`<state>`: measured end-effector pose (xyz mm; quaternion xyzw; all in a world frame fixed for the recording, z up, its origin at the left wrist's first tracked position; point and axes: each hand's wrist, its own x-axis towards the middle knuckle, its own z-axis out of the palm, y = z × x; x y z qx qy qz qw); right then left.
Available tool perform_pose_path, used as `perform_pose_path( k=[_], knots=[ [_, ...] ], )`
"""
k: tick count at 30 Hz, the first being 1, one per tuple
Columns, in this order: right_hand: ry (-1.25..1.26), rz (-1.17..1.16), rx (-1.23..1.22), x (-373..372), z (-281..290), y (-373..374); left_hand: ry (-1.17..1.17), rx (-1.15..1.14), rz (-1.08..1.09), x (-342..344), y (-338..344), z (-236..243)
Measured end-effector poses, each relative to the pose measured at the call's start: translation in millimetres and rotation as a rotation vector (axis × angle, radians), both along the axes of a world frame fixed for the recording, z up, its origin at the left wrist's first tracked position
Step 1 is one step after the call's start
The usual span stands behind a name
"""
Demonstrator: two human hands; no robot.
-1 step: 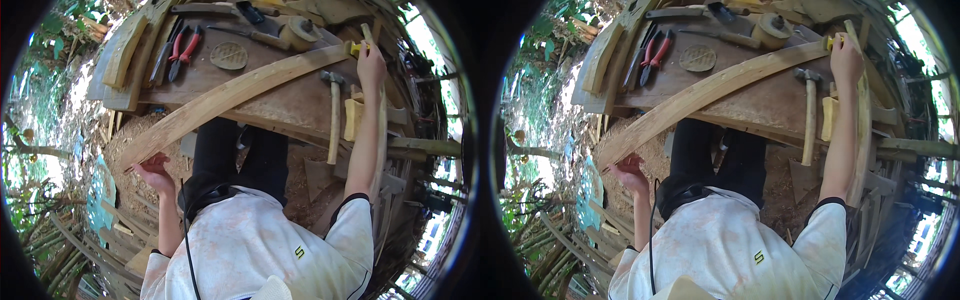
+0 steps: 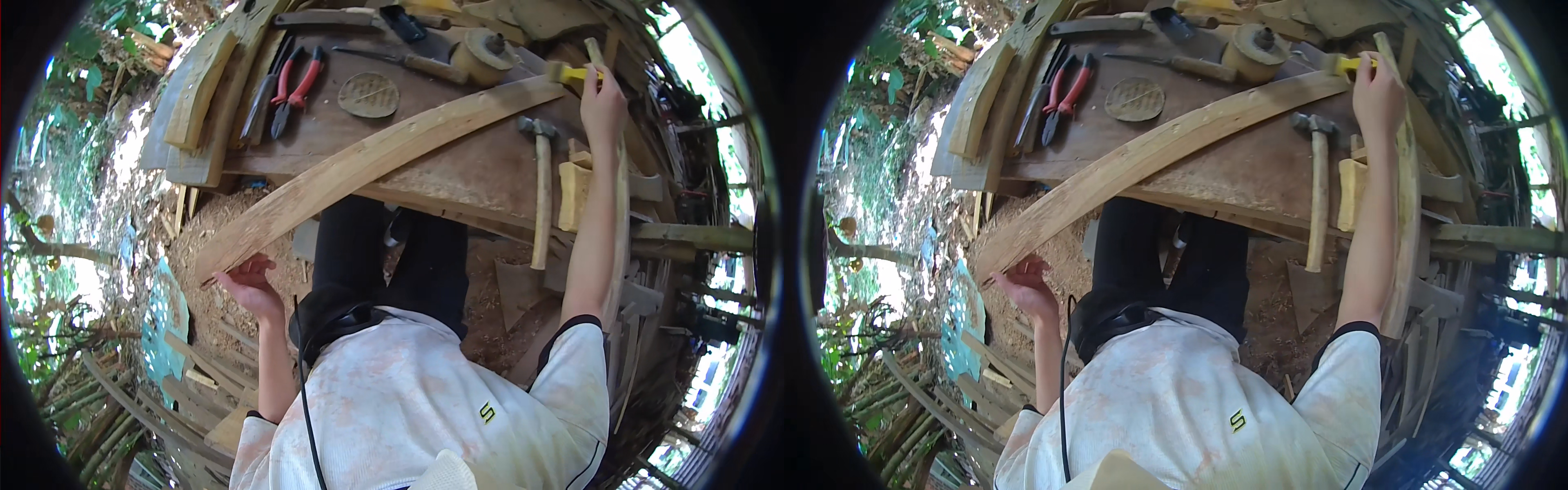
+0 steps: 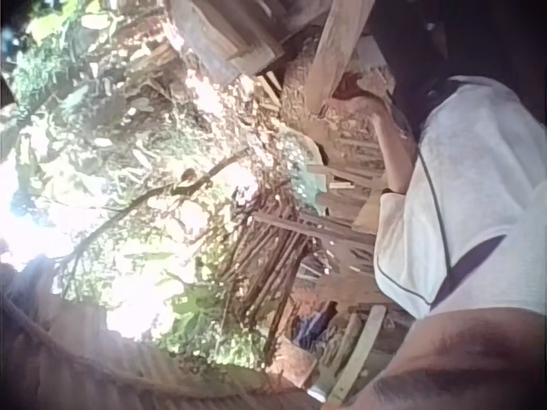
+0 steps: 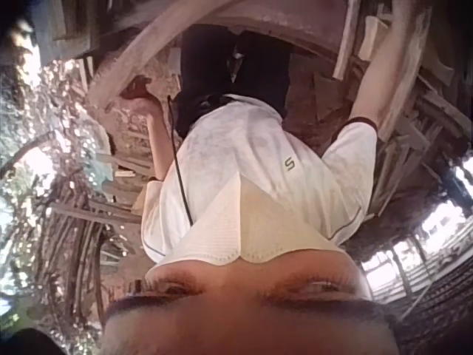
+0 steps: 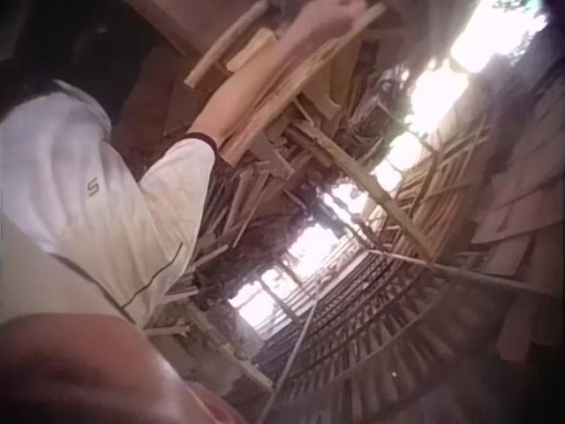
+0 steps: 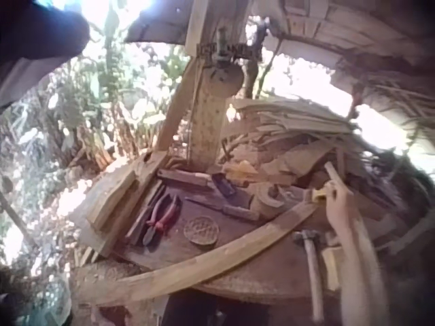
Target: The person hammers a nail into a wooden plank, then uses a brush to sweep the surface and a sanding disc to smooth the plank. The plank is held and turned during the process.
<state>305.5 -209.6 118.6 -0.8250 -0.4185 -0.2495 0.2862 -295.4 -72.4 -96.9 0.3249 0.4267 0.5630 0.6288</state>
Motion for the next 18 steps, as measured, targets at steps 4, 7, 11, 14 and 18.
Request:
perform_pose_path(
  k=[4, 7, 11, 14, 18],
  knots=[
    [0.443, 0.001, -0.059, 24.2, 4.7, 5.1, 0.045, -0.016, 0.052, 6.5, -3.8, 10.2],
    [0.016, -0.281, -0.118, 77.6, -4.2, -19.9, 0.065, 0.013, 0.034, 17.9, -1.4, 17.2],
    [0.551, -0.167, 0.156, 85.9, -4.6, -16.0, 0.103, 0.029, 0.091, 8.8, -2.1, 11.8],
    [0.226, -0.275, 0.009, 100.4, -15.3, -38.7, 0.084, -0.005, 0.051, 21.5, 1.6, 15.8],
    [0.398, -0.068, 0.289, 74.9, 2.3, -38.2, -0.007, -0.122, 0.059, 18.8, 0.1, 29.7]
  ],
)
